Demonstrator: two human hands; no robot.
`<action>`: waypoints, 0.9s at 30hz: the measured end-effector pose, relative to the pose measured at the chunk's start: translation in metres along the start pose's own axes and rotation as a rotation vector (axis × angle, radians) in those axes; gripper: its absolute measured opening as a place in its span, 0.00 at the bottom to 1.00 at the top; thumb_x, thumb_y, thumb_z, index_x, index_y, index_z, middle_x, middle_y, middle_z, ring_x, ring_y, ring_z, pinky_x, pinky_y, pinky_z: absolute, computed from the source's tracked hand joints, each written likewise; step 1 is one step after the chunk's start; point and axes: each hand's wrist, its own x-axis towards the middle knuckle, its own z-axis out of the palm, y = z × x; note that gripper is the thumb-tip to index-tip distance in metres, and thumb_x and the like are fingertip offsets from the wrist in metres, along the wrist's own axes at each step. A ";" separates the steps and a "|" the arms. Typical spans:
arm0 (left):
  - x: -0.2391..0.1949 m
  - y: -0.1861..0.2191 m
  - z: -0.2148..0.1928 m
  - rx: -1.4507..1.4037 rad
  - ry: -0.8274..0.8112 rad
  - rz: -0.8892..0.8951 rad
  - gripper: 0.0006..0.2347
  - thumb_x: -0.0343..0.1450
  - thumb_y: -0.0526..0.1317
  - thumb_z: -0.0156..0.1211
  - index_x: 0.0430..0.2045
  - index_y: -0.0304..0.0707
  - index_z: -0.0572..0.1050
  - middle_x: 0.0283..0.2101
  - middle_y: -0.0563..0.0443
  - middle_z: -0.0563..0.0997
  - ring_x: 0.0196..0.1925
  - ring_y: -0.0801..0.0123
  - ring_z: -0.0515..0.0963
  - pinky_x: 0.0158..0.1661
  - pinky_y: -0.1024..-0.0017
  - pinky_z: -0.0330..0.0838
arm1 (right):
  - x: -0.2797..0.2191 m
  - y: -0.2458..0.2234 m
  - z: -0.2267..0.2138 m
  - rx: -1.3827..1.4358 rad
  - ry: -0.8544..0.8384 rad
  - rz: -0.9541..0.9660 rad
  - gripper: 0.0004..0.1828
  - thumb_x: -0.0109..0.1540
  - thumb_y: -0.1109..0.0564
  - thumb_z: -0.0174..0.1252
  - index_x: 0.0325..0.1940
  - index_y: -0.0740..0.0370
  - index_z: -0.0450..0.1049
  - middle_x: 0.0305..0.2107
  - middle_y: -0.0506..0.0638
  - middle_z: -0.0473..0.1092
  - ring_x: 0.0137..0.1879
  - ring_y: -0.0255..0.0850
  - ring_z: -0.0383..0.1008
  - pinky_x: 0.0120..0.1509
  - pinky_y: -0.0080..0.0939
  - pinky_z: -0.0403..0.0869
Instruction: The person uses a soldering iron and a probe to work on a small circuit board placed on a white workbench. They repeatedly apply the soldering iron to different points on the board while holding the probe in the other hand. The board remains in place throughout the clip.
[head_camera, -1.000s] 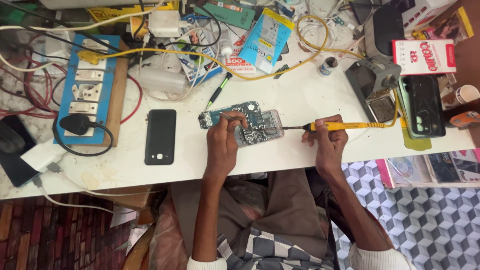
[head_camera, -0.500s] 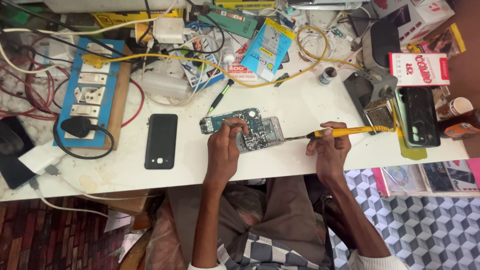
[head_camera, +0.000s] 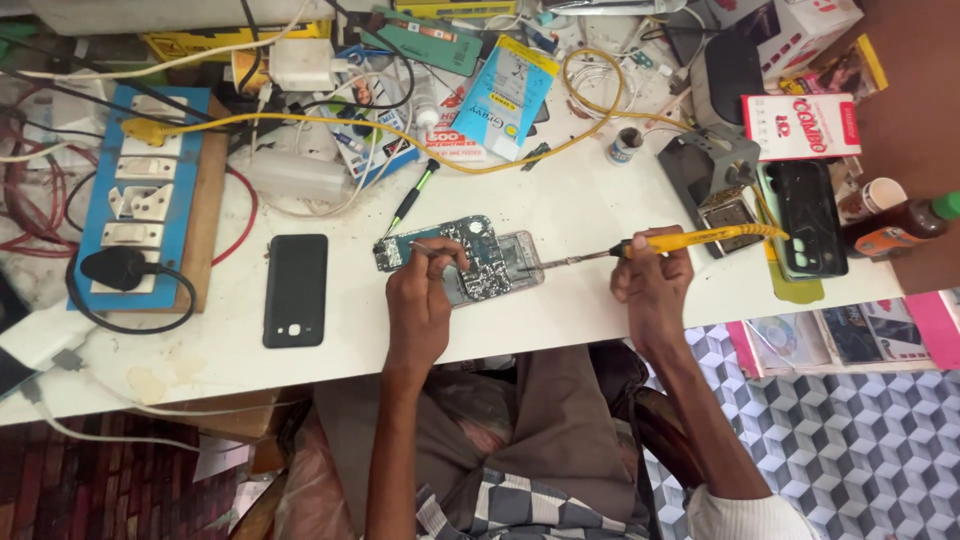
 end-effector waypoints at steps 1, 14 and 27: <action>0.000 0.000 -0.001 0.007 -0.001 0.013 0.07 0.81 0.32 0.43 0.43 0.31 0.72 0.33 0.50 0.82 0.24 0.71 0.74 0.29 0.71 0.68 | 0.000 -0.001 -0.002 0.002 0.003 -0.007 0.09 0.72 0.56 0.57 0.46 0.60 0.64 0.26 0.45 0.63 0.24 0.31 0.63 0.25 0.33 0.62; 0.003 0.008 -0.001 0.041 0.008 0.009 0.08 0.81 0.34 0.43 0.43 0.32 0.72 0.32 0.49 0.82 0.27 0.66 0.78 0.31 0.68 0.70 | 0.005 0.009 0.002 0.021 -0.038 0.003 0.17 0.73 0.44 0.51 0.46 0.62 0.66 0.19 0.51 0.68 0.19 0.37 0.68 0.24 0.34 0.65; 0.003 0.008 0.000 0.075 -0.025 -0.122 0.10 0.80 0.37 0.42 0.43 0.32 0.74 0.33 0.47 0.83 0.27 0.60 0.80 0.31 0.66 0.71 | 0.009 0.017 0.011 -0.180 -0.062 0.042 0.15 0.74 0.48 0.48 0.45 0.65 0.65 0.26 0.59 0.76 0.30 0.43 0.79 0.31 0.36 0.72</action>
